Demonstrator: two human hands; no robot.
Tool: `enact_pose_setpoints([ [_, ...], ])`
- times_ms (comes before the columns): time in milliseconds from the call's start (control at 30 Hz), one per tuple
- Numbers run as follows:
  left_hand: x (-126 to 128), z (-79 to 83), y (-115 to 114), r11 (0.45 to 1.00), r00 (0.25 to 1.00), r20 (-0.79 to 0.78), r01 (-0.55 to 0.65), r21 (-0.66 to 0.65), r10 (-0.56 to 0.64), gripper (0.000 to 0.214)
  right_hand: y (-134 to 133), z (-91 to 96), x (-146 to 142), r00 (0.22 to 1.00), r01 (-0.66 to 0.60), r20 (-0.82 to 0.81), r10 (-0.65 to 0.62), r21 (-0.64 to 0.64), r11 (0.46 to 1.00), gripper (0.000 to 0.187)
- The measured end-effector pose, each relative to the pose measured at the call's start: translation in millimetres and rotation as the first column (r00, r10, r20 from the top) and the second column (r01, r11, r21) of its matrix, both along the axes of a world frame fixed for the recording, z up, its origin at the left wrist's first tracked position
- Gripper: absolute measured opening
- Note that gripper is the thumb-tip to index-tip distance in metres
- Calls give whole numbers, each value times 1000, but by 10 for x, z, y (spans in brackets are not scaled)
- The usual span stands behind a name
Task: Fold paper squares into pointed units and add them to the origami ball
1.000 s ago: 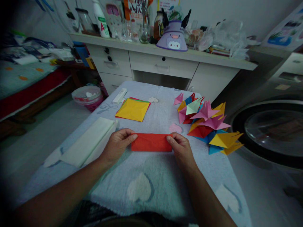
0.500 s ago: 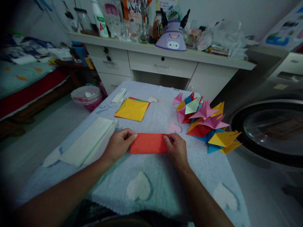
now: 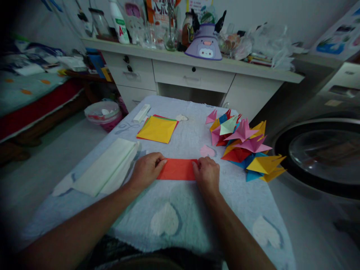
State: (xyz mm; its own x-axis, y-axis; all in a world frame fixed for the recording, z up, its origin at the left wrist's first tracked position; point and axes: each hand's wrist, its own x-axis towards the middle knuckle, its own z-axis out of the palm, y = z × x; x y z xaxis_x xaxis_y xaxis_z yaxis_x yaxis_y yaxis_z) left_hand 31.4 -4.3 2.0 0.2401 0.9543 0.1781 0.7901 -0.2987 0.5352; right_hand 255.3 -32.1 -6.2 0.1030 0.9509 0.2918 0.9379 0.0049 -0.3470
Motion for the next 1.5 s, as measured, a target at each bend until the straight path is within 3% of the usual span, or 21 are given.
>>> enact_pose_setpoints([
  [400,34,-33,11,997,973,-229,55,60,-40,11,-5,52,-72,979,60,202,-33,-131,990,20],
  [500,28,-17,4,996,974,-220,62,58,-48,7,-13,50,-77,982,86,179,-67,-101,991,16],
  [600,23,10,-9,990,980,-200,36,137,-8,25,-23,34,-81,988,90,130,-89,-2,996,19],
  [667,24,20,-11,984,978,-210,44,171,-7,25,-23,17,-84,992,44,119,-49,42,998,19],
  [733,26,13,-2,981,969,-230,125,146,-89,16,-14,-1,-83,992,-37,118,34,23,999,16],
  [867,27,-32,36,957,939,-224,282,70,-260,19,13,-20,-76,980,-176,78,181,-68,982,25],
  [1000,34,-42,43,962,944,-212,269,46,-254,20,9,11,-101,978,-184,78,192,-98,978,24],
  [1133,61,-6,-1,969,949,-223,242,55,-224,8,-22,55,-163,977,-130,158,146,-104,986,11],
  [1300,80,8,-37,978,949,-252,204,40,-188,22,-58,54,-223,966,-77,242,94,-81,994,30],
  [1500,17,2,-16,971,952,-193,240,-13,-238,25,-126,56,-289,950,-51,304,70,-68,996,51],
])
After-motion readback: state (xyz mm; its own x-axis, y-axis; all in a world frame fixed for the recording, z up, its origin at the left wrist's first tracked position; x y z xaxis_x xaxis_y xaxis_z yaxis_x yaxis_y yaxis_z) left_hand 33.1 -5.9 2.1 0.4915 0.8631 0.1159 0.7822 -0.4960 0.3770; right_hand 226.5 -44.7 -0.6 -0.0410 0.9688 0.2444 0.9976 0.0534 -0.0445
